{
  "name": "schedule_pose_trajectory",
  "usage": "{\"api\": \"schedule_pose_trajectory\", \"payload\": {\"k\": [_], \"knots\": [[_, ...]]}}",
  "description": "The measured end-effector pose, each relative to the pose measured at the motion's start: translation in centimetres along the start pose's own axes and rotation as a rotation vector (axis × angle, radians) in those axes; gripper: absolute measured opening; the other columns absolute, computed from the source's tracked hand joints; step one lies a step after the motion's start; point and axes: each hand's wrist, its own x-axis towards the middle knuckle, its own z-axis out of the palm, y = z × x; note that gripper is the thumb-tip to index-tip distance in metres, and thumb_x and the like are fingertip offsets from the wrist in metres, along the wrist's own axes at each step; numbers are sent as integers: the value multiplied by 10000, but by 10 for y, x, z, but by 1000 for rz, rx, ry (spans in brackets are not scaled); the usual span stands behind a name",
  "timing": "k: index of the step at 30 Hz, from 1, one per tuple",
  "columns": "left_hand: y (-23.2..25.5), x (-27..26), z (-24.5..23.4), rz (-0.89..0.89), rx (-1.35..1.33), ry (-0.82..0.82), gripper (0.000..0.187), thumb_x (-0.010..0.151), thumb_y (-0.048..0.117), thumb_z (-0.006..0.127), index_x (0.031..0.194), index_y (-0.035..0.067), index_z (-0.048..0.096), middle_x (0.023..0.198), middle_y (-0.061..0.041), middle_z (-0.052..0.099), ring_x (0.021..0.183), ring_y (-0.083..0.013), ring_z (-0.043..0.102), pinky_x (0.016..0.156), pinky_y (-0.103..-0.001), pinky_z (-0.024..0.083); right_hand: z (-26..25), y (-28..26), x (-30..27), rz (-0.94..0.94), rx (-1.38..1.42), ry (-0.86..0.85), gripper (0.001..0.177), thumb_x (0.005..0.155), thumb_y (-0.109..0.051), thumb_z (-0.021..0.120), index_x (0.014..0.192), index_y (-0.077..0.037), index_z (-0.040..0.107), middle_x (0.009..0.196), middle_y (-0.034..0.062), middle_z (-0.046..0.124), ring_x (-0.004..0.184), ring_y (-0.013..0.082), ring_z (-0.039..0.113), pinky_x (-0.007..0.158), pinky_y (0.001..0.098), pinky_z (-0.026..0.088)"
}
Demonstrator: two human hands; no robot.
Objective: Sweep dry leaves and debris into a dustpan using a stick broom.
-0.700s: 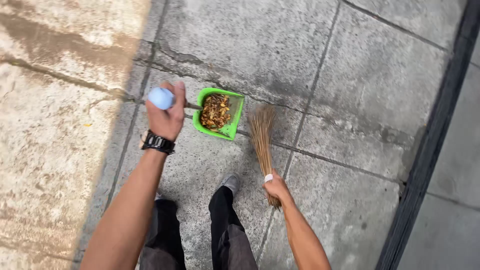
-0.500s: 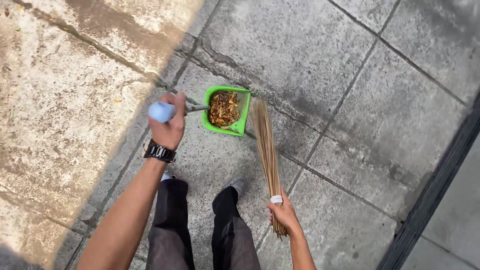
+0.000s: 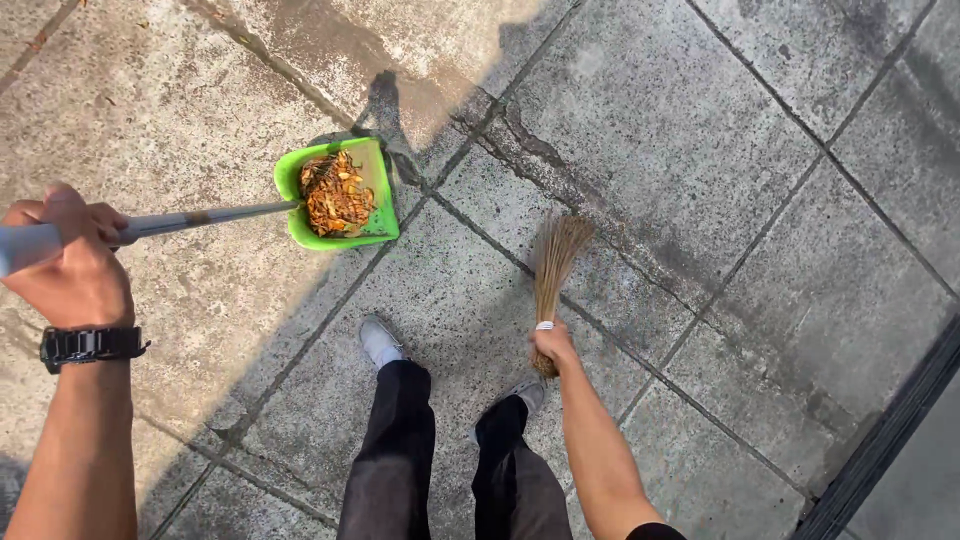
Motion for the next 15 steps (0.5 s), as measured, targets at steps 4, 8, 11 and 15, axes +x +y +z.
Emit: {"api": "schedule_pose_trajectory", "payload": {"k": [4, 8, 11, 15], "knots": [[-52, 25, -28, 26, -31, -26, 333, 1232, 73, 489, 915, 33, 397, 815, -114, 574, 736, -178, 623, 714, -318, 534, 116, -106, -68, 28, -58, -133, 743, 726, -189, 696, 1425, -151, 444, 1133, 239, 715, 1057, 414, 711, 925, 479, 582], [-63, 37, -42, -53, -42, 38, 291, 1251, 64, 483, 970, 32, 414, 774, -80, 507, 682, -149, 550, 716, -309, 519, 101, -185, -173, -117, -104, -337, 964, 762, -167, 659, 1622, -155, 223, 1050, 263, 723, 855, 395, 719, 813, 448, 592], [-74, 42, -50, -76, -53, 26, 308, 1216, 84, 457, 914, 32, 421, 767, -67, 473, 699, -150, 536, 752, -316, 520, 41, -202, -214, -97, 29, -431, 936, 756, -157, 638, 1618, -245, 285, 913, 146, 739, 599, 267, 729, 634, 391, 609], [-224, 37, -111, -47, -2, -90, 374, 1228, 118, 337, 882, 22, 443, 874, -76, 513, 912, -176, 585, 939, -341, 506, -29, -160, -195, -2, 235, -302, 927, 794, -170, 707, 1615, -332, 308, 738, 112, 668, 478, 185, 641, 486, 362, 557]]}}
